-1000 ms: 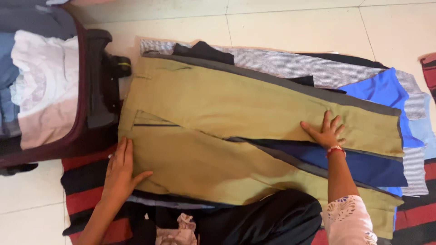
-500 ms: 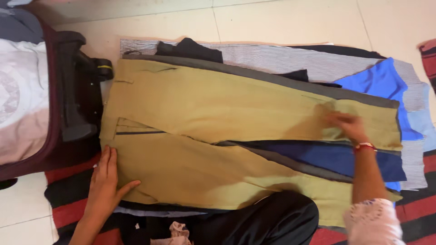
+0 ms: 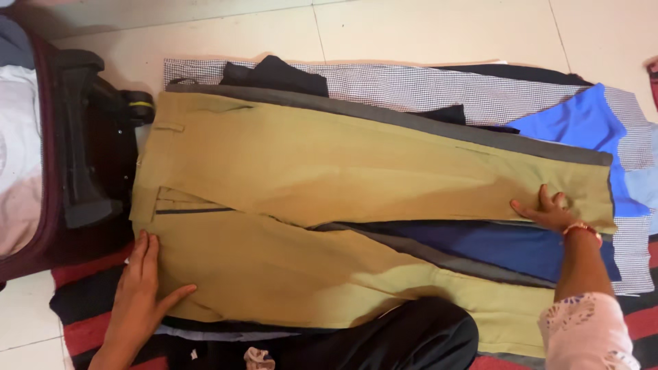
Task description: The person folds a pair of grey trousers, a pair of khaki trousers, and a pair of light blue jeans on a striped rug. They smooth the fabric and fold the legs before placing the items into an open suitcase.
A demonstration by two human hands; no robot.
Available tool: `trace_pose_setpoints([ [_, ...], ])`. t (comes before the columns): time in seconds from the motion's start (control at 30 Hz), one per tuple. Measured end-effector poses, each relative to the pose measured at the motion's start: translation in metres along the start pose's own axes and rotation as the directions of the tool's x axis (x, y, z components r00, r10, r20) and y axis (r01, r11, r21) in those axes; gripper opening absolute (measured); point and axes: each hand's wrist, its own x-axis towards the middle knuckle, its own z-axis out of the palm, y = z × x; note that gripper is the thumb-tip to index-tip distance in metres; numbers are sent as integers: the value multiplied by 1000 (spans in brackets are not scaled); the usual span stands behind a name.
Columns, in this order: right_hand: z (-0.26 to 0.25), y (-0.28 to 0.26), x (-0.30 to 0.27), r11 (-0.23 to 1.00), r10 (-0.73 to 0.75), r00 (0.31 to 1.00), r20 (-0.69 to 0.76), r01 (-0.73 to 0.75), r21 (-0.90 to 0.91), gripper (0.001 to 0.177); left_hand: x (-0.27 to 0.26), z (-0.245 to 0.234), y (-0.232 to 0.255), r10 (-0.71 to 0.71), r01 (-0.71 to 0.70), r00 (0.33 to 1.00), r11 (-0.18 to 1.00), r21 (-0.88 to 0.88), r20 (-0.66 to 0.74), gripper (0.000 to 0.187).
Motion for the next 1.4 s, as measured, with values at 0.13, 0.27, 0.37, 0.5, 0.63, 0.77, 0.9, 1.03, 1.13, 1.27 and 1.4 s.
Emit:
trace_pose_setpoints([
  [0.13,-37,0,6,994,-47,998,33,50,-97,131,-2,0,-1,90,-93,994,994,-49,-68,113],
  [0.27,-36,6,-8,998,-36,984,-172,27,-57,152,-4,-4,2,-6,6,1000,1000,-20,-10,113],
  [0.37,-7,-5,-6,995,16,987,-162,-32,-97,148,-2,-3,1,-36,36,999,999,-18,-11,112],
  [0.5,-2,27,-3,994,76,989,-124,-85,-69,150,-1,-1,4,-15,15,1000,1000,-6,-1,112],
  [0.63,-7,32,22,989,14,991,-133,-33,-142,157,2,-4,6,23,-23,999,1000,-16,-22,109],
  [0.77,3,35,5,998,68,972,-224,-62,34,156,4,-3,8,-27,28,999,1000,-6,26,112],
  [0.9,5,11,-38,992,98,926,-366,-63,105,154,-1,-4,5,-4,4,1000,1000,3,-3,109],
  [1.03,0,-22,-81,981,-90,782,-616,-38,-191,138,-5,1,0,37,-36,999,999,33,-27,113],
  [1.13,30,-47,-136,936,-352,538,-766,203,-287,104,-6,2,-2,16,-15,999,1000,14,-43,115],
  [1.27,121,-40,-233,904,-216,482,-849,427,12,99,-11,8,-7,-36,37,999,995,97,-18,117],
  [1.4,190,21,-255,791,62,785,-616,338,510,118,-12,11,-14,21,-20,999,999,30,-43,116],
])
